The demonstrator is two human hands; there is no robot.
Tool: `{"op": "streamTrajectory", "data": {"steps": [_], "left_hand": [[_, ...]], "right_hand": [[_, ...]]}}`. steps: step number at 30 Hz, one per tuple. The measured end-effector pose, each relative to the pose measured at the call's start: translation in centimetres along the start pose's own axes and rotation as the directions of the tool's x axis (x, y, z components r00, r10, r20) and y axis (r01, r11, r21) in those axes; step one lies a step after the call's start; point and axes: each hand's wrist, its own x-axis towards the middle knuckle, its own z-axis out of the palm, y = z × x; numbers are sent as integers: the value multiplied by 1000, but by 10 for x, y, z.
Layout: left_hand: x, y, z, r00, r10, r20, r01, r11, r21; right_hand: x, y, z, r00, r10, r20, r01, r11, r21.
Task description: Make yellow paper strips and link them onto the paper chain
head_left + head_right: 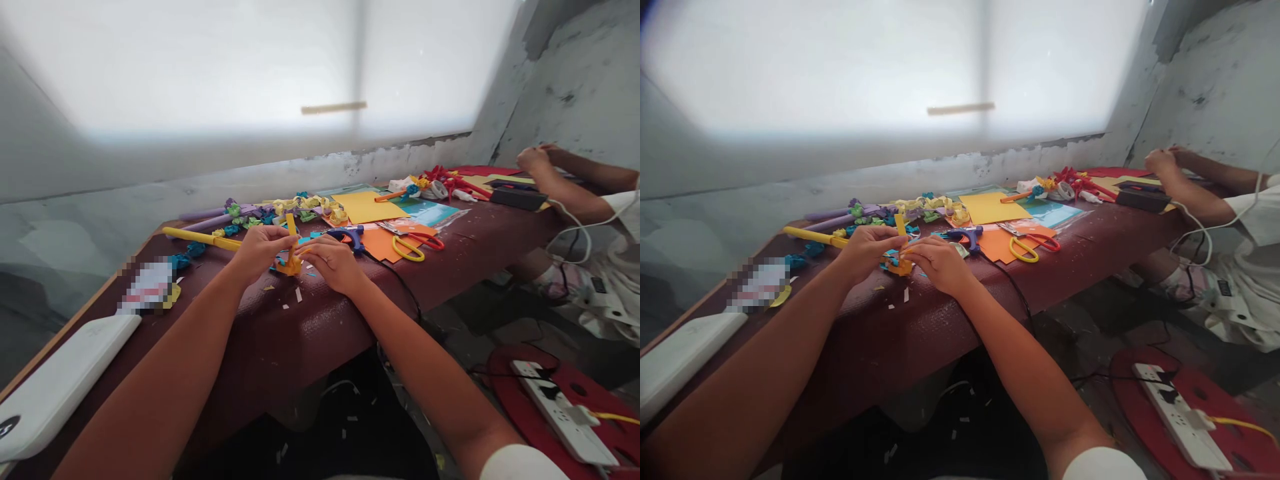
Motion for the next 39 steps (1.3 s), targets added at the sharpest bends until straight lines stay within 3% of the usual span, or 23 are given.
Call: {"op": "streamTrajectory", "data": {"steps": [9,15,21,29,34,39], "left_hand": [[0,0,2,997,53,53,-41,976,-215],[-4,6,1,991,23,128,25,932,-361],[-6,9,3,989,-14,145,73,909,-411],[-7,7,0,982,-56,178,123,912,-392],[-6,3,0,982,-25,187,99,912,-399],[-7,9,-3,962,-11,272,119,916,-383]], "right_hand": [[7,2,-4,983,181,3,-180,973,145],[6,2,-6,969,245,41,-248,943,220],[5,6,-8,938,345,-38,-308,878,366],[4,6,-9,916,385,114,-378,728,572],[5,9,-7,911,404,80,-376,738,560],[4,10,-8,925,379,35,-350,810,471]]}}
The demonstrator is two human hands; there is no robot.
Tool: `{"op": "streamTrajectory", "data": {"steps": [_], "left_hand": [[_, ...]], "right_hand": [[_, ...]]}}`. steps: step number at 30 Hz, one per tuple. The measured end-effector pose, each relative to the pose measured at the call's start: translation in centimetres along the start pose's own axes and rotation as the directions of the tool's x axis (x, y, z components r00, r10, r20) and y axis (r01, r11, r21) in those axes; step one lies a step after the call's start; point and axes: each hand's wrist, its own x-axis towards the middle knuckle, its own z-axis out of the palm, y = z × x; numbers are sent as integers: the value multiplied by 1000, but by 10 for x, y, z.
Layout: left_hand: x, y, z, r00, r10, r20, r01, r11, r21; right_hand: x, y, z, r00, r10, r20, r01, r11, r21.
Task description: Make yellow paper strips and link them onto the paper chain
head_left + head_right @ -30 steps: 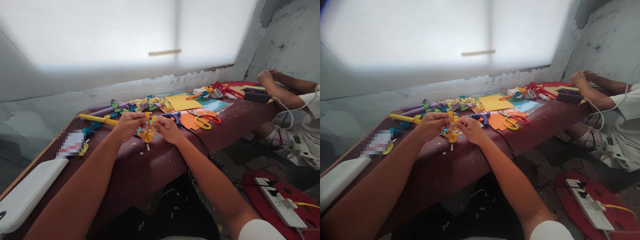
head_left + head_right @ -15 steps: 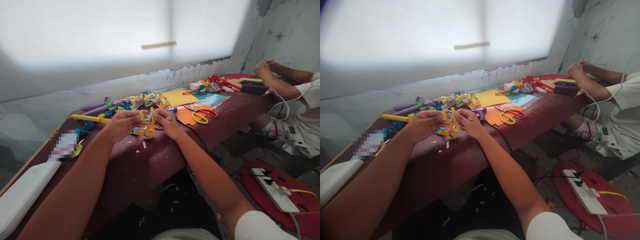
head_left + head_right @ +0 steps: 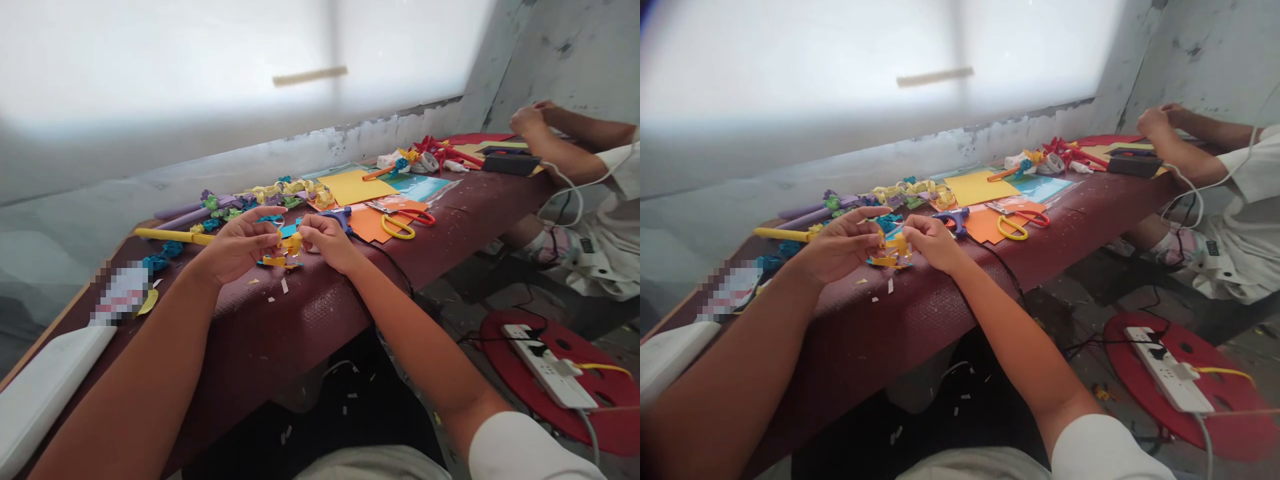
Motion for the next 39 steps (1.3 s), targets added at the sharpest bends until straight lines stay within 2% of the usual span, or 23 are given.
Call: {"op": "streamTrajectory", "data": {"steps": [6,14,21,39], "left_hand": [[-4,5,5,998,-24,53,22,999,42],[-4,2,5,997,-40,60,30,988,151],[-3,1,3,994,-91,66,74,972,222],[-2,2,3,998,-61,-25,66,957,283]], "right_hand": [[-2,-3,1,999,-28,31,32,988,-153],[-2,-6,3,997,-21,70,40,959,-280],[-1,-5,3,995,34,95,-3,951,-308],[-2,-1,2,996,70,47,-44,912,-407]]}}
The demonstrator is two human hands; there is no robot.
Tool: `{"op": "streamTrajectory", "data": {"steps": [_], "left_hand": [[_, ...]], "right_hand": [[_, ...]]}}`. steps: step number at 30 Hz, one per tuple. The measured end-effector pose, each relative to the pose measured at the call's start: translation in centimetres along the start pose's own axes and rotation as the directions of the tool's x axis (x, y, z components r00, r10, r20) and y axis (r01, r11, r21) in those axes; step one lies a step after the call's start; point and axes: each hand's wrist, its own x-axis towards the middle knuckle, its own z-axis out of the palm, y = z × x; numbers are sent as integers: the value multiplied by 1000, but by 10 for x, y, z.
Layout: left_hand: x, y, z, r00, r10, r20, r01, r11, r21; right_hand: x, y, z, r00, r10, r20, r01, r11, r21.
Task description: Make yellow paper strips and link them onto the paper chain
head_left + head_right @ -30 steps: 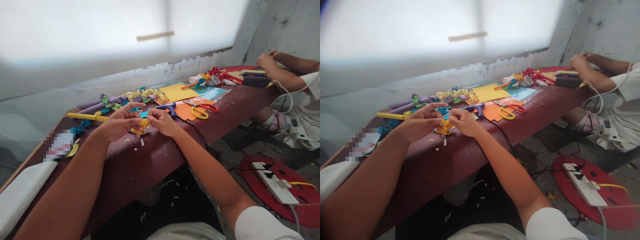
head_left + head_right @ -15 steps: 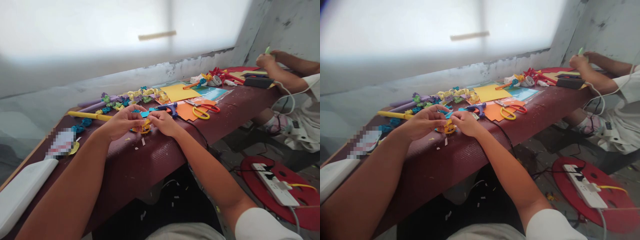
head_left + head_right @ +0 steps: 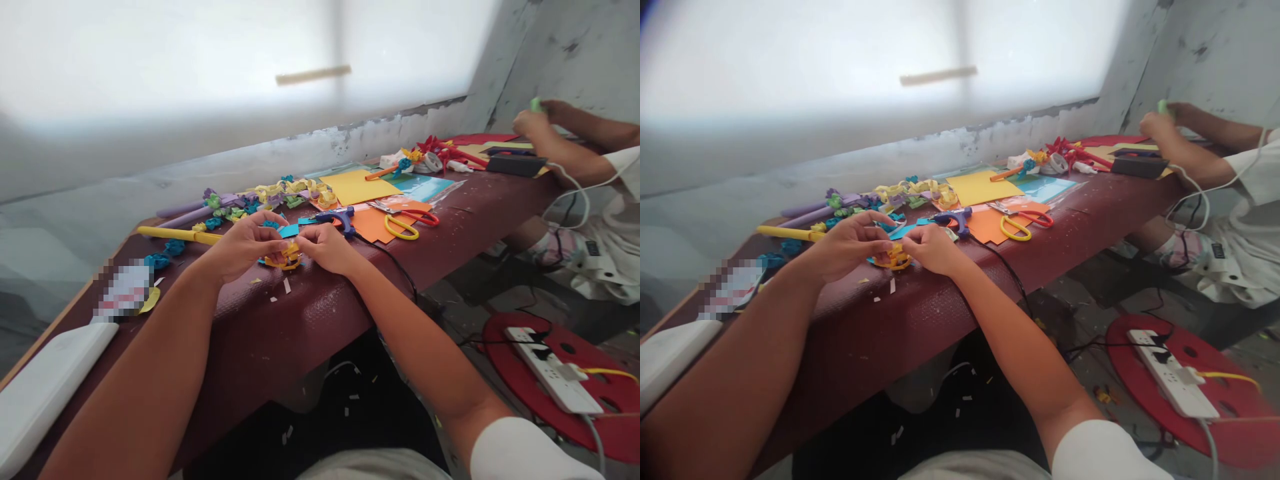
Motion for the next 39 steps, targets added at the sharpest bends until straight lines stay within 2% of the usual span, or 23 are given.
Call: {"op": "streamTrajectory", "data": {"steps": [8,13,19,29,39], "left_hand": [[2,1,2,999,19,-41,-18,999,34],[2,-2,1,990,95,-107,-89,994,63],[4,-4,1,976,163,-142,-141,978,152],[5,-2,6,947,311,-74,-261,886,384],[6,-8,4,912,410,-26,-326,760,562]], "right_hand": [[-1,2,1,999,37,-36,-37,999,-4],[0,4,-1,992,72,-99,-71,997,20],[2,6,-2,986,124,-107,-119,991,58],[3,8,-1,980,172,-99,-163,982,93],[3,8,0,978,186,-91,-172,975,142]]}}
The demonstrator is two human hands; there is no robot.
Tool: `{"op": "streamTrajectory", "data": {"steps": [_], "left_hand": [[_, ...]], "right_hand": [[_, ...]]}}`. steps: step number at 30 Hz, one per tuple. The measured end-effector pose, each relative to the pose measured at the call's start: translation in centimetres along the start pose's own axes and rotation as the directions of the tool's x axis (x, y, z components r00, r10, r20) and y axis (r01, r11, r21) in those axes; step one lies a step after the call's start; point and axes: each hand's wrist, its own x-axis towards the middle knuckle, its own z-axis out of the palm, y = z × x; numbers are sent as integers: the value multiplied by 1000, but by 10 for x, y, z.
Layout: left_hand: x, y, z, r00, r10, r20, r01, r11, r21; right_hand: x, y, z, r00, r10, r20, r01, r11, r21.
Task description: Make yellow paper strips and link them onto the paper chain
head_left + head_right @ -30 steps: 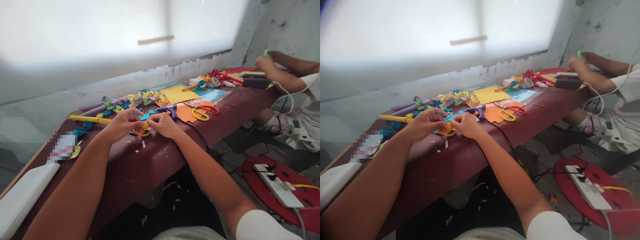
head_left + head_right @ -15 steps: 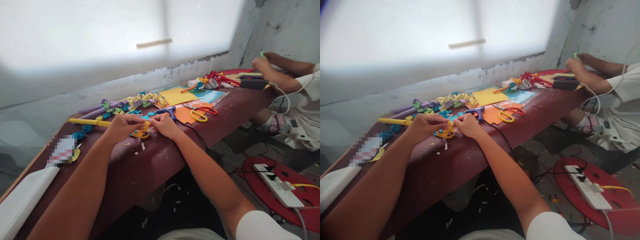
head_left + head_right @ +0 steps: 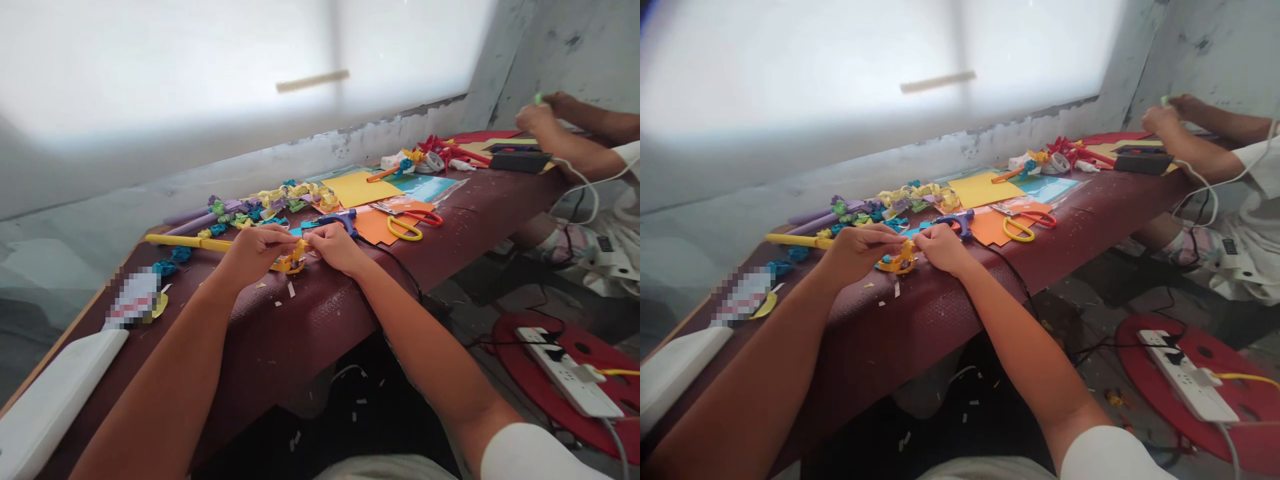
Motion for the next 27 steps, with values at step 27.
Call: {"op": "streamTrajectory", "data": {"steps": [27], "left_hand": [[-1,8,11,909,397,124,-393,722,569]], "right_hand": [[1,2,-1,997,1,71,-12,986,164]]}}
